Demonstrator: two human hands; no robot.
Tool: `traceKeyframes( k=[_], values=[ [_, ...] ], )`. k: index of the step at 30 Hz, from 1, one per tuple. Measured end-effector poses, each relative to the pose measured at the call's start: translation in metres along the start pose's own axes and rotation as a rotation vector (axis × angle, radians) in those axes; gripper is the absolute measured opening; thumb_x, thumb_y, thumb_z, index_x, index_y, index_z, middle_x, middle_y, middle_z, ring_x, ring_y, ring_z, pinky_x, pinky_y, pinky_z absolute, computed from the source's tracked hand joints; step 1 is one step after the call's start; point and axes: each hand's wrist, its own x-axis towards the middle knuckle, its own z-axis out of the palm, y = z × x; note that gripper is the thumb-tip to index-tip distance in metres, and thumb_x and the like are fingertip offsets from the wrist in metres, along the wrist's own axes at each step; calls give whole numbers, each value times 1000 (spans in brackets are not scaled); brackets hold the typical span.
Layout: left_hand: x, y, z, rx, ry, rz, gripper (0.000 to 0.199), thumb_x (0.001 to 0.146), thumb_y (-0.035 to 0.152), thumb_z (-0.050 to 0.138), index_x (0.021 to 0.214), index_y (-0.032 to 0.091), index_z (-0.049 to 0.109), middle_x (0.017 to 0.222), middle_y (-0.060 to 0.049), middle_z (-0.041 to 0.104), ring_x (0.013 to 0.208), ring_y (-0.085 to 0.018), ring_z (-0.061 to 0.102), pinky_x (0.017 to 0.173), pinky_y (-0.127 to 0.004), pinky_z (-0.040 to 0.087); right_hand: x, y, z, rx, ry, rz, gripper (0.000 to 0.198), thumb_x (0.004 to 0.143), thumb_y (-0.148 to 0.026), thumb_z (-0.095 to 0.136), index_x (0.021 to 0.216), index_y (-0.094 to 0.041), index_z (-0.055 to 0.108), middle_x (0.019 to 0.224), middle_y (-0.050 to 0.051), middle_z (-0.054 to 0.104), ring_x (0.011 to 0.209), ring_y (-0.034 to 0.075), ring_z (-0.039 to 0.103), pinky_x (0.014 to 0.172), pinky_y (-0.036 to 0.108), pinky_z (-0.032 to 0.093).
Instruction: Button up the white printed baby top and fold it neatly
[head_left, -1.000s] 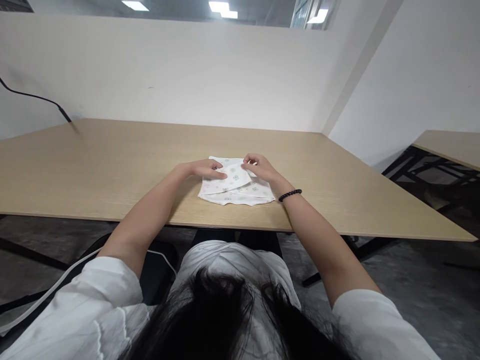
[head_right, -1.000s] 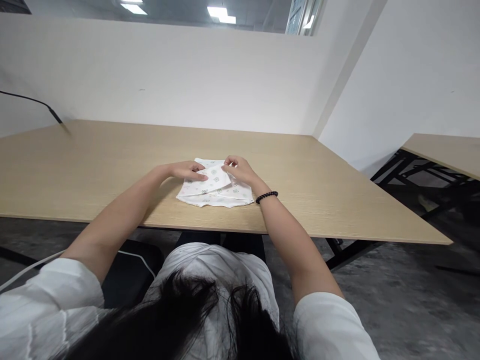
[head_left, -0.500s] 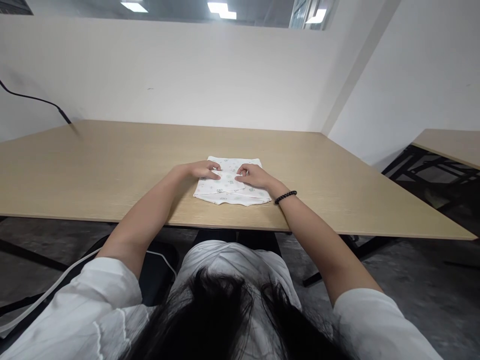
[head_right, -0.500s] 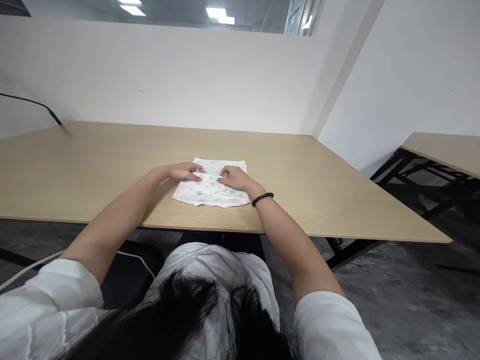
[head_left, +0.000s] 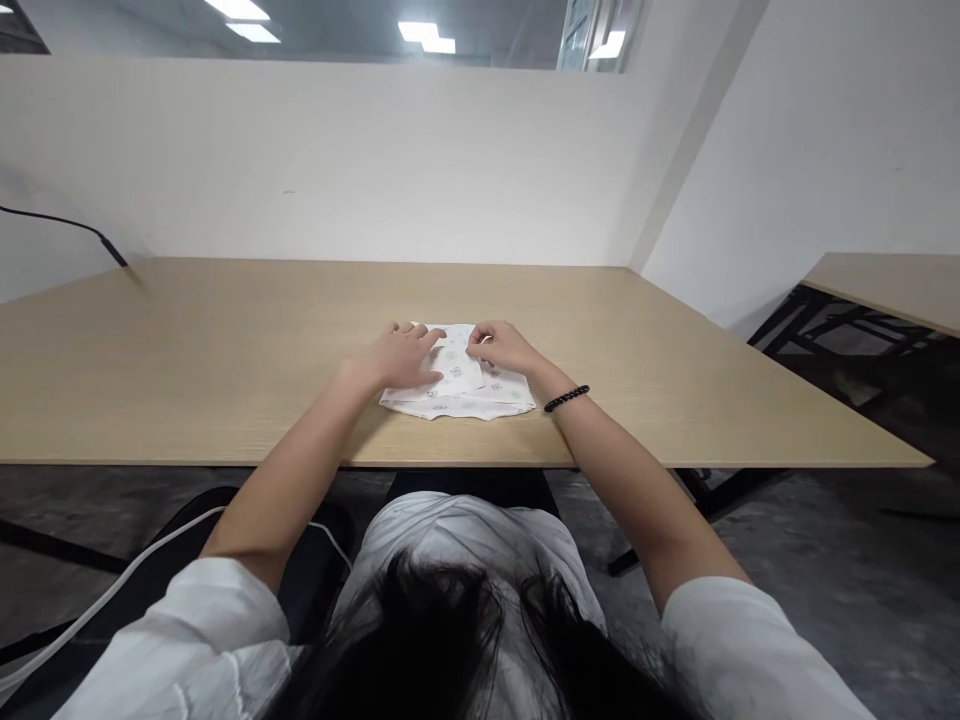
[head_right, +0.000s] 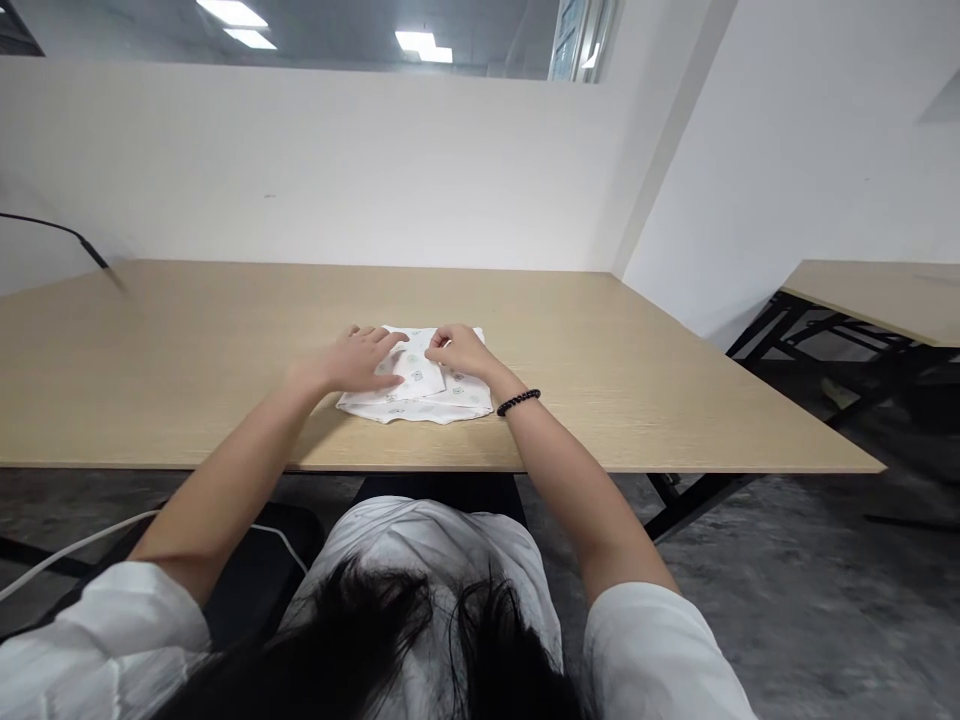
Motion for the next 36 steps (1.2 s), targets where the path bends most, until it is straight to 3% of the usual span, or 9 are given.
traceKeyframes(
  k=[2, 5, 9, 11, 14, 18, 24, 28, 36],
  values=[
    [-24, 14, -2, -63, 87, 39, 68, 92, 57, 40, 149, 20, 33, 152, -13, 41, 139, -32, 35, 113, -47, 23, -3, -2, -3, -43, -20, 26, 5, 75, -16, 55, 71, -18, 57, 66, 1, 60, 55, 12, 54, 54, 25, 41],
    [-58, 25, 9, -159, 16, -15, 80, 92, 67, 35, 154, 17, 26, 159, -12, 28, 147, -31, 23, 117, -45, 17, -10, -5, -7, -142, -27, 58, 6, 68, -11, 62, 71, -17, 61, 71, 4, 64, 65, 18, 60, 61, 28, 45],
    [-87, 26, 37, -238, -108, -41, 88, 90, 73, 31, 156, 17, 18, 162, -12, 14, 150, -31, 9, 119, -49, 11, -38, -13, -10, -240, 26, -34, 38, 75, -18, 67, 113, -15, 64, 121, 14, 62, 113, 27, 57, 96, 37, 44],
    [-97, 25, 45, -247, -88, -27, 90, 90, 74, 33, 157, 16, 15, 163, -12, 11, 151, -31, 7, 120, -48, 11, -63, -13, -9, -311, -92, -214, 52, 86, -36, 63, 133, -14, 56, 139, 16, 53, 130, 28, 47, 109, 40, 35],
    [-114, 28, 44, -250, -55, 41, 95, 86, 75, 43, 156, 17, 18, 162, -13, 13, 150, -32, 11, 120, -48, 14, -109, -7, -5, -361, -266, -119, 82, 84, -59, 62, 150, -16, 39, 156, 18, 33, 144, 34, 29, 115, 47, 26],
    [-140, 36, 35, -301, 6, 147, 96, 76, 68, 66, 154, 25, 28, 158, -11, 31, 143, -34, 30, 115, -47, 29, -160, 2, -3, -353, -239, -108, 93, 77, -64, 68, 154, -27, 30, 161, 10, 23, 148, 33, 21, 117, 52, 22],
    [-158, 34, 42, -441, 182, 229, 55, 89, 8, 47, 139, 32, 52, 129, -6, 57, 119, -23, 54, 99, -37, 47, -193, 6, -4, -275, 9, -248, 51, 89, -16, 57, 138, -29, 52, 137, 7, 59, 129, 23, 51, 107, 43, 41],
    [-155, 26, 49, -421, 272, 238, 48, 91, 8, 41, 129, 29, 61, 139, -7, 55, 128, -25, 50, 107, -42, 44, -194, 13, -3, -343, 162, -303, 46, 83, -7, 53, 124, -26, 62, 136, 9, 58, 127, 27, 52, 104, 50, 42],
    [-152, 24, 52, -579, 292, 142, 36, 92, 17, 38, 117, 22, 64, 124, -6, 68, 119, -23, 60, 105, -37, 45, -195, 15, 1, -87, 233, -252, 21, 94, -25, 49, 104, -27, 68, 106, 7, 73, 105, 23, 65, 94, 42, 50]
  ],
)
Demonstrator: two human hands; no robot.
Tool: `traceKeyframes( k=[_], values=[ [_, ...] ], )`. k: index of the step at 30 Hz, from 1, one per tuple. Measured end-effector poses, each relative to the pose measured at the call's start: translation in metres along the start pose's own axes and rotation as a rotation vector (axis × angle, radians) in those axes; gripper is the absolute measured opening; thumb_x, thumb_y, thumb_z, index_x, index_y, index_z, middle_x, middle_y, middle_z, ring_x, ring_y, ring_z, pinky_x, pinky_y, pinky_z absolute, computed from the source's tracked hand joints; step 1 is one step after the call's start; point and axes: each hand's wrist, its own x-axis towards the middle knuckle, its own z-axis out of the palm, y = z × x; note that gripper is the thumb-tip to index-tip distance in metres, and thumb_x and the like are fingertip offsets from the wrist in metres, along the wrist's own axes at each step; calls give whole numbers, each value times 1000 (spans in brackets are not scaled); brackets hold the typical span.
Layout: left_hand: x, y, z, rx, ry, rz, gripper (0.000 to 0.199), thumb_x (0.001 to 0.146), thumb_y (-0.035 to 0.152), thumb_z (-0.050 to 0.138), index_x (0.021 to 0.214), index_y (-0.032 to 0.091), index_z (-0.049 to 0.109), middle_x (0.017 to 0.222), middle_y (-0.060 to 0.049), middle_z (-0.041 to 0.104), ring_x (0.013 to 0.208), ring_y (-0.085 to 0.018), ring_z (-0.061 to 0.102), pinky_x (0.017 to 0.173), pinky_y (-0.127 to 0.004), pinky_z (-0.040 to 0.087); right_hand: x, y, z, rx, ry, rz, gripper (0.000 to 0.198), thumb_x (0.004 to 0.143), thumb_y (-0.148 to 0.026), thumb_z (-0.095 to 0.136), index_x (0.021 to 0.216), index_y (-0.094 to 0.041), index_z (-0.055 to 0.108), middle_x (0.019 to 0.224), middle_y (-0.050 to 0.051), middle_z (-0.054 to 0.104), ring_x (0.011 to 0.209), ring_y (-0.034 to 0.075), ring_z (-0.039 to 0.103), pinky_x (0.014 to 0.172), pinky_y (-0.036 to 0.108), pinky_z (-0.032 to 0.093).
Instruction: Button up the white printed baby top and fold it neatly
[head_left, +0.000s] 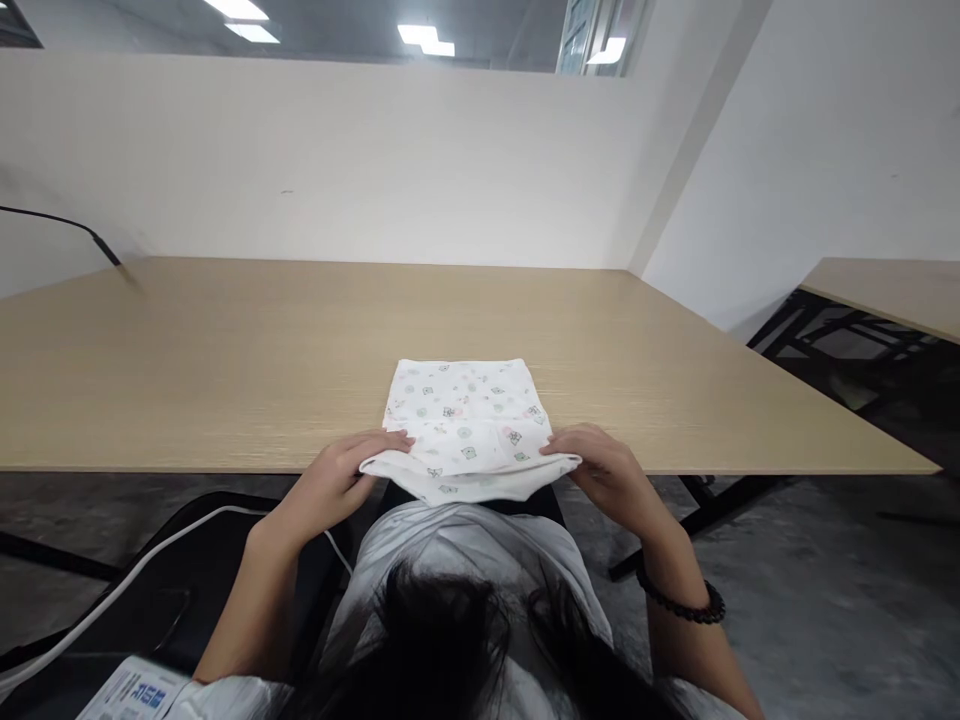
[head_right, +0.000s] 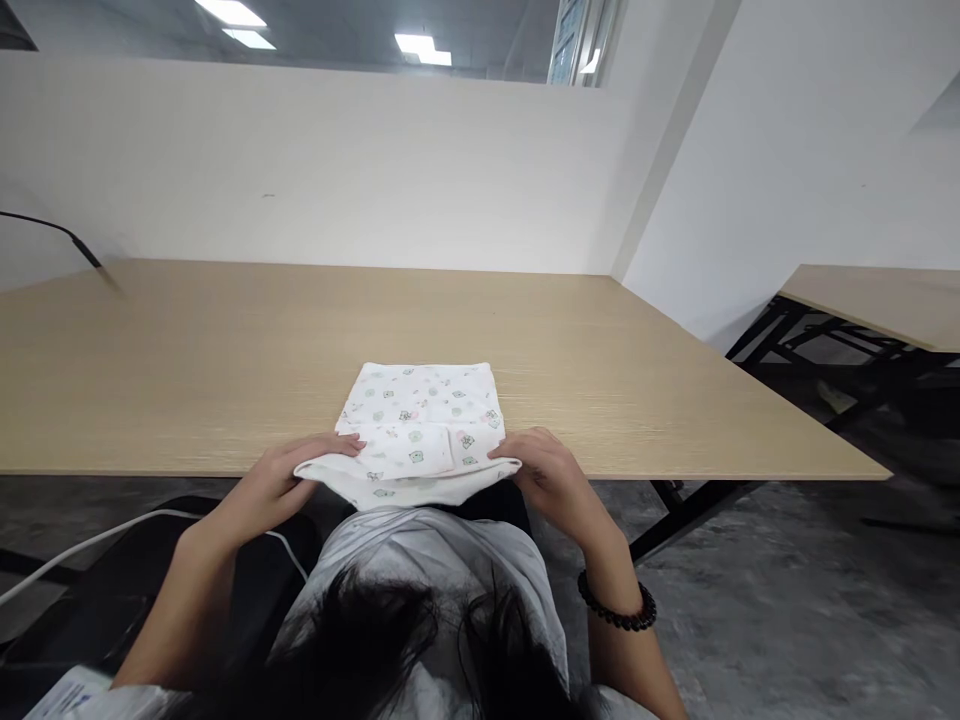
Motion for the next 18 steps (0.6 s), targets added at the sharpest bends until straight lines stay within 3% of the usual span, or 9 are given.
traceKeyframes(
  k=[4, 9, 13, 18],
  values=[
    [11, 3, 0, -61, 158, -106, 30, 94, 32, 42, 107, 19, 66, 107, -7, 72, 101, -24, 66, 93, -35, 51, 15, -9, -2, 96, 120, 136, 25, 96, -40, 46, 102, -24, 64, 109, 10, 70, 106, 25, 64, 93, 40, 49],
    [40, 2, 0, -210, 342, -267, 36, 92, 48, 50, 98, 16, 64, 94, -8, 70, 88, -23, 65, 79, -31, 52, 49, -11, 0, 65, 222, 247, 34, 98, -49, 39, 100, -21, 57, 90, 7, 67, 86, 22, 62, 75, 31, 48],
    [65, -9, -2, -338, 336, -336, 46, 92, 56, 49, 111, 16, 60, 99, -8, 68, 89, -23, 64, 73, -30, 51, 78, -2, 2, -59, 198, 339, 30, 99, -47, 38, 94, -21, 53, 81, 4, 64, 77, 21, 59, 66, 29, 43],
    [85, -25, -3, -252, 210, -552, 60, 88, 59, 55, 126, 15, 44, 98, -9, 65, 87, -24, 64, 75, -34, 51, 101, 10, 5, -291, 36, 507, 26, 96, -41, 47, 104, -17, 54, 94, 11, 69, 85, 25, 62, 70, 31, 41]
  ],
)
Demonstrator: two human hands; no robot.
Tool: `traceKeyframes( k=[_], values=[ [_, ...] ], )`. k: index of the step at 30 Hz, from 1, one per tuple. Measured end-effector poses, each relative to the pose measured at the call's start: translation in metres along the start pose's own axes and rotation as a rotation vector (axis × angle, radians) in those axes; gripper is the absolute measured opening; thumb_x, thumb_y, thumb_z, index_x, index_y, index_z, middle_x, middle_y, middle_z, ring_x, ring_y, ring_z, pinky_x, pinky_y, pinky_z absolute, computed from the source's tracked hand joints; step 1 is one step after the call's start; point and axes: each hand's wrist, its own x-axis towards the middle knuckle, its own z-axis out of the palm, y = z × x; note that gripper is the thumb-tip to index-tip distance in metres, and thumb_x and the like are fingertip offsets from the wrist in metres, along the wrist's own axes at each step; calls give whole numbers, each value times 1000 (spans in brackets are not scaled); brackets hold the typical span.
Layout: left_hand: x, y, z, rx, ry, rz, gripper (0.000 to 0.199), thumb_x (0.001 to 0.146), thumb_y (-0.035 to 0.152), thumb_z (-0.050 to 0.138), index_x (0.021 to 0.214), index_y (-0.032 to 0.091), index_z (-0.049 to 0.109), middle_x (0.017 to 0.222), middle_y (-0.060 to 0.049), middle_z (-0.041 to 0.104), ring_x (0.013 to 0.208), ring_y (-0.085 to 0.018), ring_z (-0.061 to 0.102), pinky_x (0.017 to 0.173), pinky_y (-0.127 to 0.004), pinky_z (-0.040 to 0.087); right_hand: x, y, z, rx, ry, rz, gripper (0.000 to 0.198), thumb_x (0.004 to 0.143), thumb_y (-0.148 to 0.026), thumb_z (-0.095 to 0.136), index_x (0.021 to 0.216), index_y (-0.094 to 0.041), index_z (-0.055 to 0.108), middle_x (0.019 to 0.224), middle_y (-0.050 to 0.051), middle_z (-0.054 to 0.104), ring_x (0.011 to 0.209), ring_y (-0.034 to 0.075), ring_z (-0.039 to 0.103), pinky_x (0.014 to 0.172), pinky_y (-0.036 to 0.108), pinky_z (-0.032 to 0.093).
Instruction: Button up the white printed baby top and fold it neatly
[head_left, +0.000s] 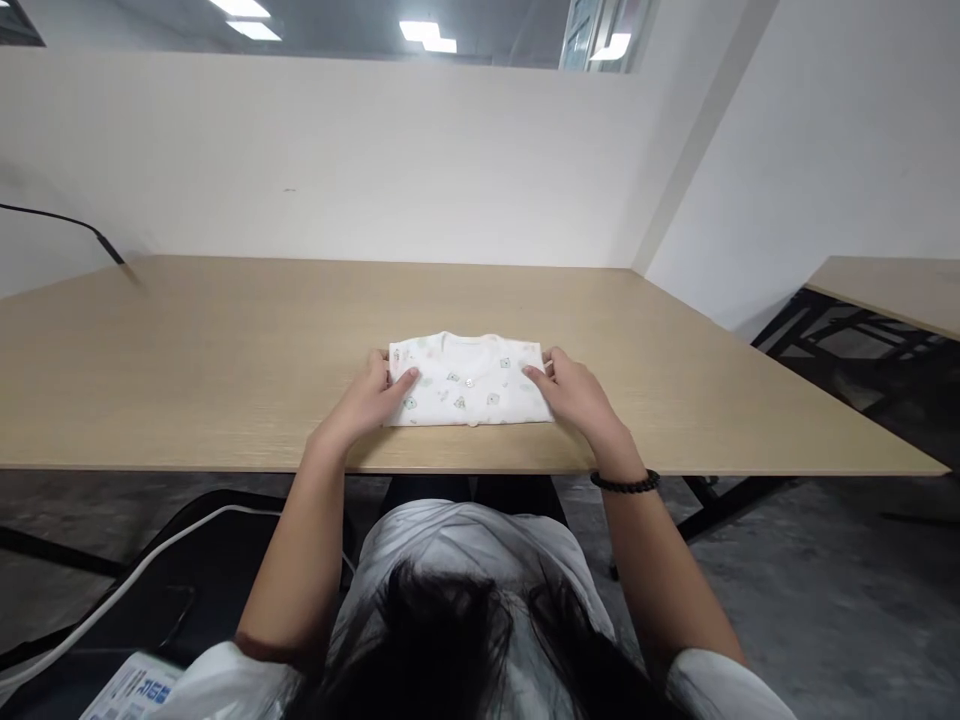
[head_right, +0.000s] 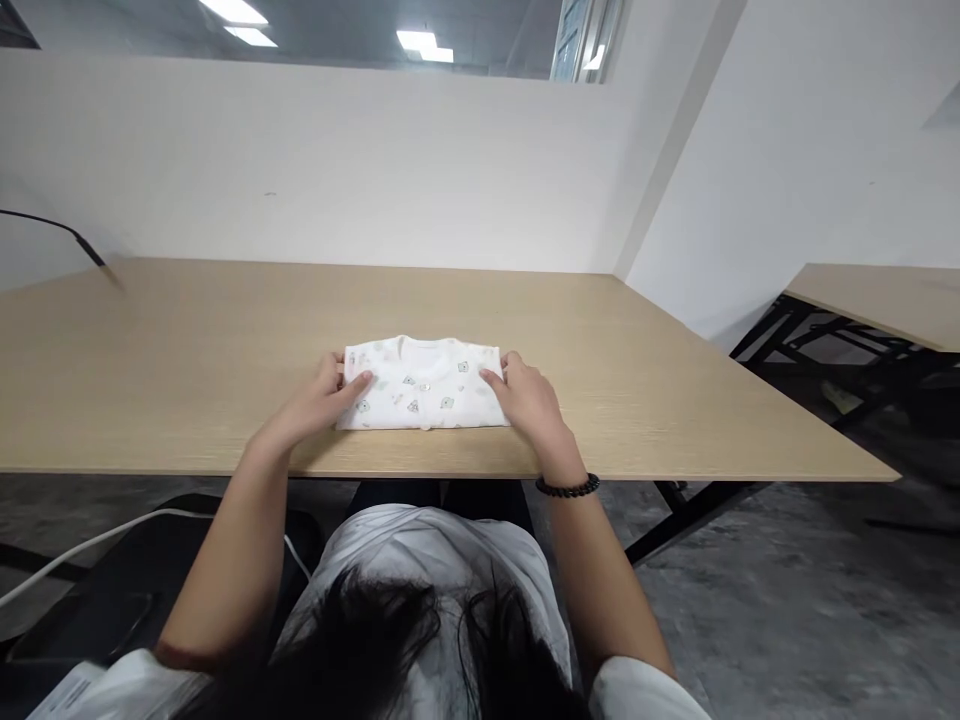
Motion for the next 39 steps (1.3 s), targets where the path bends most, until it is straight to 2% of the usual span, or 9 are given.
traceKeyframes(
  k=[6, 10, 15, 19, 27, 31, 33, 36, 39],
  values=[
    [-11, -9, 10, -105, 15, 28, 86, 84, 48, 63, 145, 19, 10, 127, -17, 54, 106, -24, 62, 89, -37, 50, -14, -1, 9, -116, -40, 75, 33, 93, -32, 51, 119, -11, 52, 93, 13, 70, 87, 27, 64, 70, 31, 40],
    [-24, -11, 10, -40, 15, 118, 72, 84, 41, 62, 142, 20, 26, 130, -15, 53, 106, -24, 61, 91, -38, 50, -25, -1, 13, -88, -5, 39, 33, 91, -24, 48, 121, -11, 51, 92, 11, 69, 85, 25, 63, 71, 31, 41],
    [-22, -6, 9, 160, 49, 140, 38, 87, 34, 53, 122, 19, 56, 112, -9, 61, 83, -21, 61, 81, -38, 50, -29, -2, 17, -98, 77, 0, 26, 89, -19, 44, 113, -16, 56, 97, 10, 68, 88, 25, 61, 74, 32, 41],
    [-16, 0, 13, 302, 84, 170, 24, 88, 28, 49, 104, 18, 64, 105, -9, 63, 93, -26, 59, 89, -40, 46, -31, -3, 19, -131, 73, 4, 26, 91, -15, 40, 105, -19, 61, 103, 11, 67, 97, 26, 61, 80, 34, 42],
    [-13, 9, 22, 503, 163, -24, 27, 91, 28, 47, 105, 15, 66, 113, -17, 53, 91, -30, 63, 85, -44, 51, -34, -7, 28, -230, 66, 53, 29, 95, -15, 38, 107, -16, 64, 103, 15, 65, 94, 27, 62, 83, 36, 44],
    [-25, 21, 33, 674, 262, 59, 37, 94, 32, 42, 114, 8, 64, 133, -25, 47, 121, -40, 50, 99, -51, 44, -40, -17, 30, -351, 147, 53, 33, 98, -23, 37, 115, -13, 64, 115, 21, 62, 102, 32, 58, 85, 42, 44],
    [-32, 29, 44, 699, 229, 153, 47, 98, 35, 35, 126, 5, 56, 148, -26, 37, 138, -41, 34, 110, -55, 32, -41, -26, 32, -364, 186, -7, 39, 100, -30, 37, 126, -12, 59, 133, 24, 55, 117, 36, 51, 91, 47, 43],
    [-38, 37, 63, 658, 29, 261, 60, 100, 40, 25, 145, 2, 35, 159, -23, 22, 149, -35, 14, 118, -53, 17, -40, -38, 42, -332, 130, -170, 49, 102, -34, 31, 145, -15, 43, 155, 19, 35, 139, 35, 33, 107, 55, 32],
    [-37, 38, 75, 646, -146, 208, 65, 100, 43, 20, 151, 2, 25, 160, -21, 19, 150, -33, 11, 119, -52, 14, -38, -41, 54, -326, 3, -162, 53, 102, -38, 29, 150, -15, 38, 158, 17, 30, 145, 34, 25, 114, 57, 21]
  ],
)
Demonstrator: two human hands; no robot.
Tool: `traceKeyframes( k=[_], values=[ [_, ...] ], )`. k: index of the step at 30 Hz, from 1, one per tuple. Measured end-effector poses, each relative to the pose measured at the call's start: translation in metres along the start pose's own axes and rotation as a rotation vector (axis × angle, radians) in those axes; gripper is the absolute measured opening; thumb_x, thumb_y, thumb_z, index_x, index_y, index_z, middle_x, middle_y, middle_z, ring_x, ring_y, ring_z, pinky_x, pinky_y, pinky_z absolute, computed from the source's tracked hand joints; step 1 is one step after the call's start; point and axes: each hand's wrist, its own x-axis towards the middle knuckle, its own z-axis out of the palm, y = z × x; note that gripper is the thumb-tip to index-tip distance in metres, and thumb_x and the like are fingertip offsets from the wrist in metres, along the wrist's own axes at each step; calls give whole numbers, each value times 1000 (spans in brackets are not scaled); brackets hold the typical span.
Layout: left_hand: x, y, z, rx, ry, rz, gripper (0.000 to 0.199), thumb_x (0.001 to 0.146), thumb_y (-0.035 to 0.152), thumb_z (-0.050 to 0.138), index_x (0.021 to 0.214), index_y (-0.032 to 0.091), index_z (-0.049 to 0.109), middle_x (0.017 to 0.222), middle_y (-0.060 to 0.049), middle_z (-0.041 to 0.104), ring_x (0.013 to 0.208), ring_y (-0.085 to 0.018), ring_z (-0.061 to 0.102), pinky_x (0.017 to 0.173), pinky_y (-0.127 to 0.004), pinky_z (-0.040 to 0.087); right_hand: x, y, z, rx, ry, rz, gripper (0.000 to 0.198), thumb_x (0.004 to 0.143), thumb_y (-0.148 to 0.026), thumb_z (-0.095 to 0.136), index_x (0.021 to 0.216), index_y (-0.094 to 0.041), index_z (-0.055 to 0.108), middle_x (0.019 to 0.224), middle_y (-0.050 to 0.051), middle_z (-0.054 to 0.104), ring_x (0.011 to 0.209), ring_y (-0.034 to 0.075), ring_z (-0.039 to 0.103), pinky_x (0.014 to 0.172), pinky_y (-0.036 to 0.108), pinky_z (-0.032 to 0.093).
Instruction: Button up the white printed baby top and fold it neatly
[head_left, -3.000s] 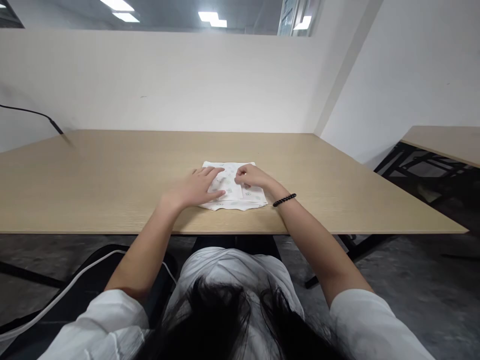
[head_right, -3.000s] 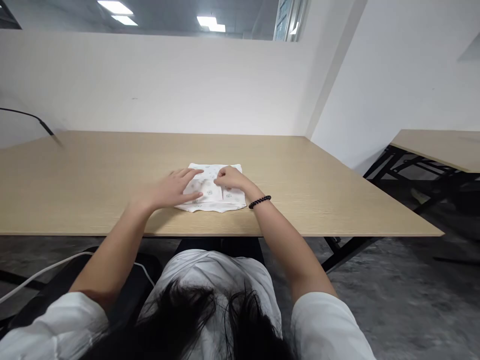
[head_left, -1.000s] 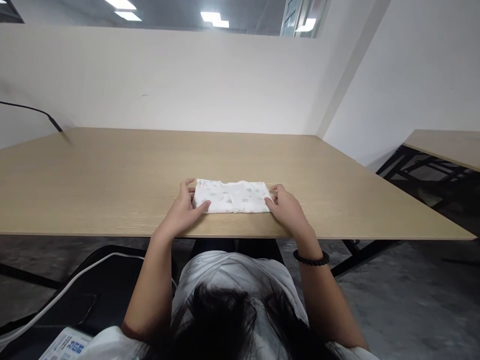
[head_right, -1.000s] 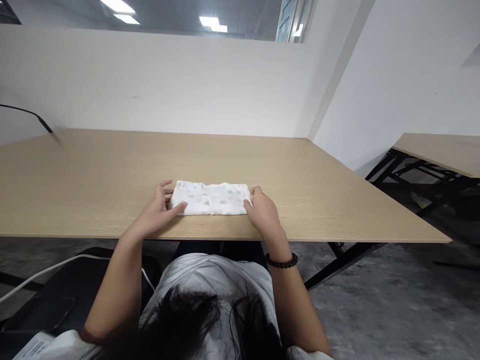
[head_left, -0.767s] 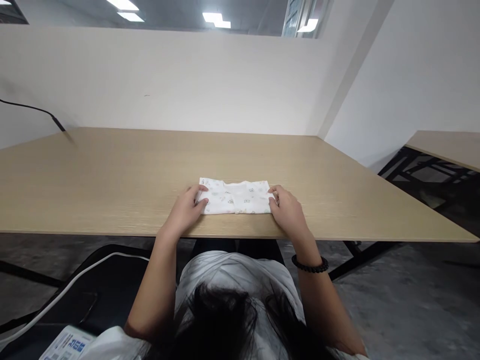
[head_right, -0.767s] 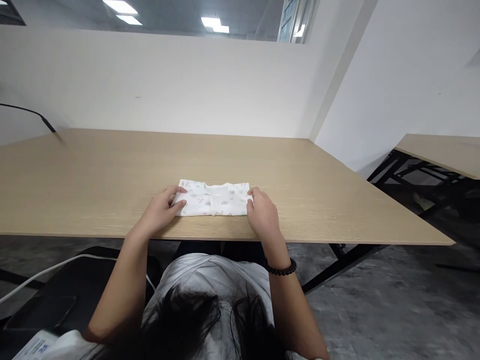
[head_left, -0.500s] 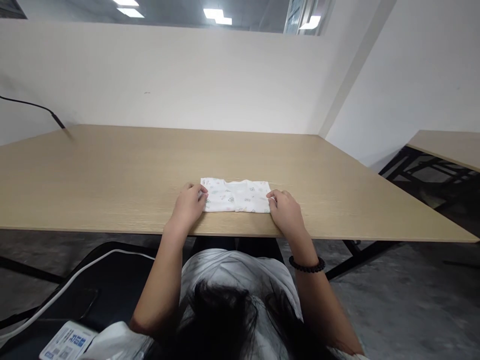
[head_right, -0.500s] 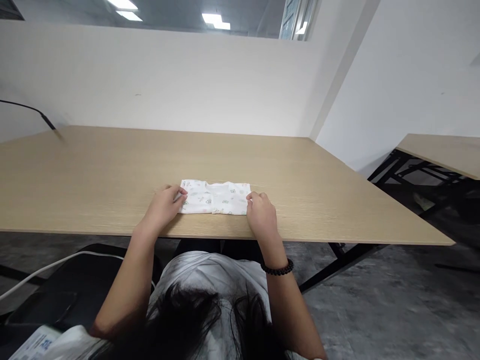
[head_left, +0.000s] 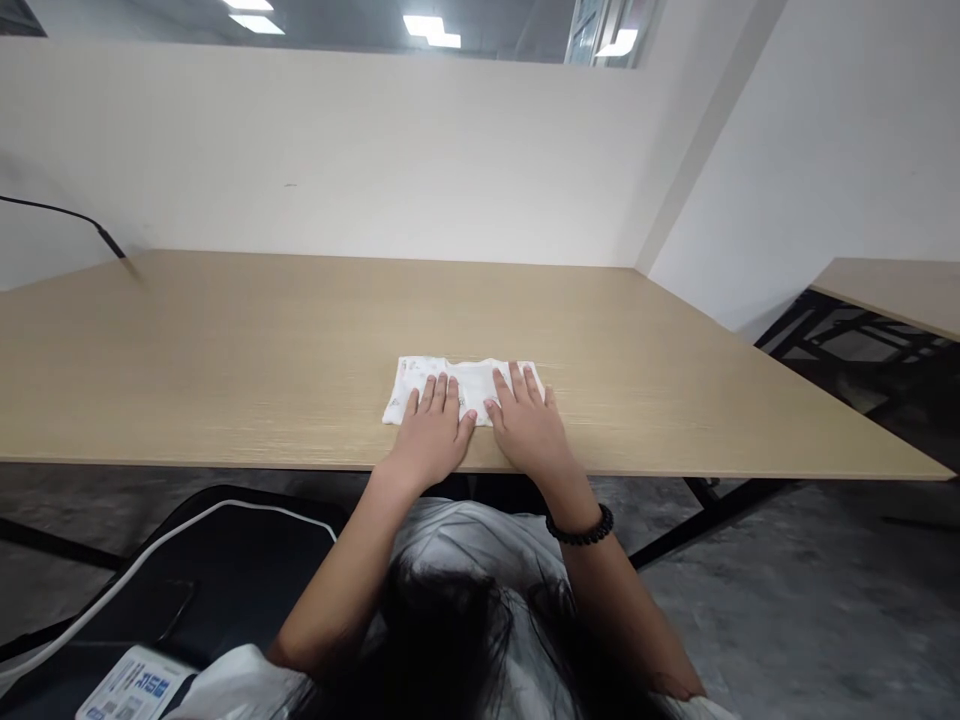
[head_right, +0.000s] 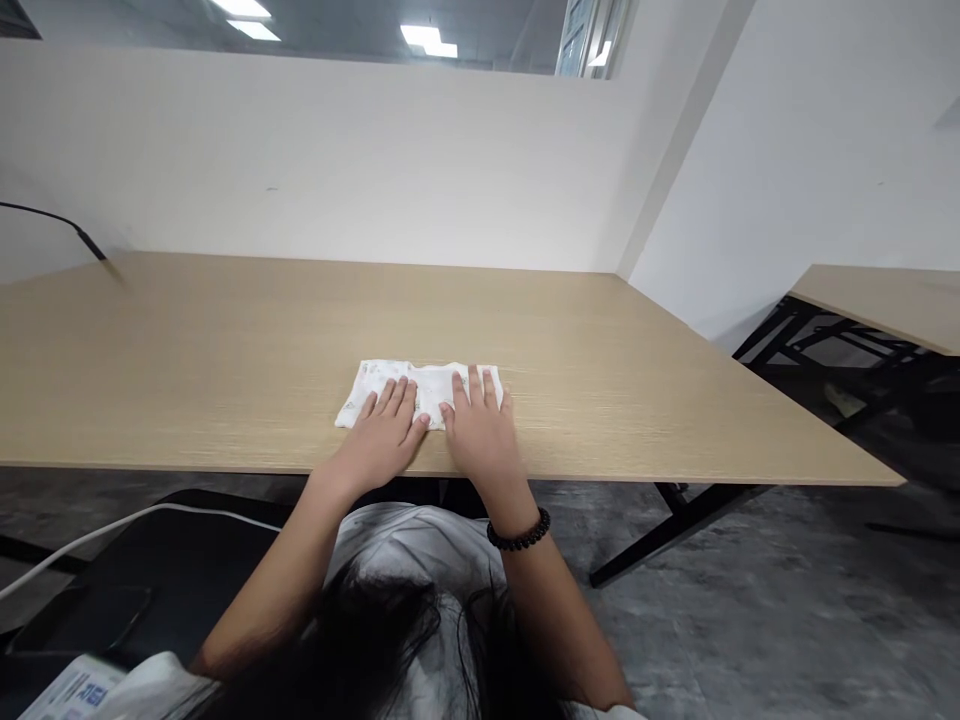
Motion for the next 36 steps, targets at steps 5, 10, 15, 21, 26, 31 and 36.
traceKeyframes(
  k=[5, 10, 15, 21, 26, 31, 36],
  values=[
    [3, -9, -2, -20, -80, 0, 71, 99, 51, 23, 153, 5, 23, 160, -20, 18, 150, -32, 12, 118, -51, 16, 1, 3, 4, -8, -116, 84, 64, 101, -45, 30, 150, -4, 36, 154, 27, 32, 145, 38, 26, 114, 55, 22],
    [6, -11, -5, -49, -42, 36, 68, 101, 49, 17, 153, 6, 25, 161, -19, 16, 150, -30, 10, 120, -48, 15, 6, -13, -6, 7, -138, -5, 60, 102, -40, 28, 152, -7, 33, 157, 21, 29, 146, 39, 21, 115, 58, 17],
    [14, -8, -6, 42, -21, -53, 60, 103, 35, 12, 153, 6, 26, 161, -15, 19, 150, -26, 13, 121, -47, 12, 14, -32, -5, 92, -234, -20, 59, 103, -37, 21, 155, -10, 24, 161, 12, 21, 149, 33, 14, 118, 57, 10],
    [13, -18, -10, 97, -79, -40, 62, 104, 41, 12, 154, 8, 24, 160, -13, 22, 149, -24, 17, 121, -43, 17, 17, -12, -2, 161, -311, 40, 67, 102, -48, 14, 157, -10, 15, 163, 12, 11, 149, 34, 10, 118, 52, 16],
    [9, -33, -15, 160, -67, -120, 59, 102, 35, 18, 152, 6, 29, 159, -14, 24, 149, -26, 18, 120, -47, 19, 12, 12, -5, 26, -266, 156, 64, 103, -42, 18, 156, -5, 20, 162, 14, 14, 150, 31, 9, 118, 53, 13],
    [1, -55, -21, 116, -54, -233, 58, 100, 29, 22, 151, 2, 30, 157, -16, 28, 146, -29, 27, 118, -47, 25, 4, 34, -9, -27, -250, 298, 60, 102, -34, 19, 154, -4, 25, 159, 15, 27, 147, 30, 21, 117, 51, 20],
    [-5, -72, -21, 43, -11, -298, 60, 100, 31, 20, 150, 0, 30, 156, -17, 32, 147, -30, 25, 119, -50, 22, -3, 47, -8, -62, -194, 300, 56, 102, -34, 20, 150, -11, 37, 157, 12, 34, 146, 33, 25, 115, 55, 22]
  ],
)
